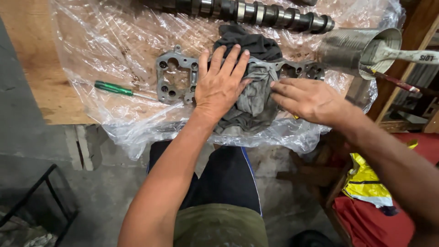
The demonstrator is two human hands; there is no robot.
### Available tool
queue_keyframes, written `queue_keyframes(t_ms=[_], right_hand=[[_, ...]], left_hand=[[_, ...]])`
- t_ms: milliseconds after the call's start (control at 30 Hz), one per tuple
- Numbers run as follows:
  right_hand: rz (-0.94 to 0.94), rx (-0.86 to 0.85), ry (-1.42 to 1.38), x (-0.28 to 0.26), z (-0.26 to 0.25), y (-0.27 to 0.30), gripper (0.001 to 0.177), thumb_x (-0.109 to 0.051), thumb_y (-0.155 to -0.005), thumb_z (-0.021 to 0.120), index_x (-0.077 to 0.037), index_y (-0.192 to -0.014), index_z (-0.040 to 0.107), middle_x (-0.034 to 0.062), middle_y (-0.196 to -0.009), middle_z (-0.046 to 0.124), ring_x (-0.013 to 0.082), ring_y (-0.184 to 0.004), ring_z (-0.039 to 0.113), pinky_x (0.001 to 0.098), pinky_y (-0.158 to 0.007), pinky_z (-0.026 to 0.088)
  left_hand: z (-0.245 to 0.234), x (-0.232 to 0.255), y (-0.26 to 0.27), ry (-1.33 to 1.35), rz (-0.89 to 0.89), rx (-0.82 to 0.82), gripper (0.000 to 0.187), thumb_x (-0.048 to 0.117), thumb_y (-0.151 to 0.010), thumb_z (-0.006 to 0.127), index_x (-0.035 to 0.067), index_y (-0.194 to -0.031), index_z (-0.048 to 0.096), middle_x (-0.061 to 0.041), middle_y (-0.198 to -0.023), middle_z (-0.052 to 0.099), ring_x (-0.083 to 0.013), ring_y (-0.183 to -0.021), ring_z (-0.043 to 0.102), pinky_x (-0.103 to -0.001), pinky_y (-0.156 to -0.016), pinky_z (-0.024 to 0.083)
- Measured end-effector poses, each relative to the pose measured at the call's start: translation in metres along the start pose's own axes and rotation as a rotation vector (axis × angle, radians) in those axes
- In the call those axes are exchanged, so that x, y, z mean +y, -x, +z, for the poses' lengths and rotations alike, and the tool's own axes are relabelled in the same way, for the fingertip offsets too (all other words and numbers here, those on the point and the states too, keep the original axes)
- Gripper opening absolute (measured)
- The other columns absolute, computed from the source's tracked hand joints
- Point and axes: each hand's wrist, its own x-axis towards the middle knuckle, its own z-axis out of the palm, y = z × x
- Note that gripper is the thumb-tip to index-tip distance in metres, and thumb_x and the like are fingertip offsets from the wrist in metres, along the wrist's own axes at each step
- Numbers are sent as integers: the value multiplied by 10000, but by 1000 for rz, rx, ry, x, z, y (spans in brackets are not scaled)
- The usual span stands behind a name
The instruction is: Cleaning an engine component using a small tool and a cloth to remove residue
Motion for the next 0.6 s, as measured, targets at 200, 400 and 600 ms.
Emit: queue_keyframes(t_ms=[200, 400, 600], right_hand=[[-111, 32, 218, 2, -32, -25, 329, -171, -867, 695, -73, -1180, 661, 182, -1253, 703, 283, -1093, 699, 386, -954, 601], [217, 142, 127, -29, -43, -61, 96, -55, -944, 579, -79, -855, 607, 93, -857, 652, 240, -689, 576, 350, -595, 533], [959, 174, -469, -31, -64, -85, 141, -158, -1035, 658, -72, -1086, 757, 101, -951, 791, 191, -751, 764, 283, -594, 631]], left_hand=[[2, -1, 0, -58, 21, 57, 660, 632, -946, 758, 186, -1411, 618, -30, -1382, 656, -298, -1214, 595, -540, -1067, 392], [-2, -1, -2, -4, 20, 85, 634, 543, -907, 832, 160, -1372, 632, -54, -1355, 649, -313, -1191, 596, -564, -1064, 412], [4, -1, 2, -53, 4, -10, 670, 615, -947, 755, 212, -1453, 578, -29, -1423, 625, -297, -1250, 571, -549, -1096, 387]])
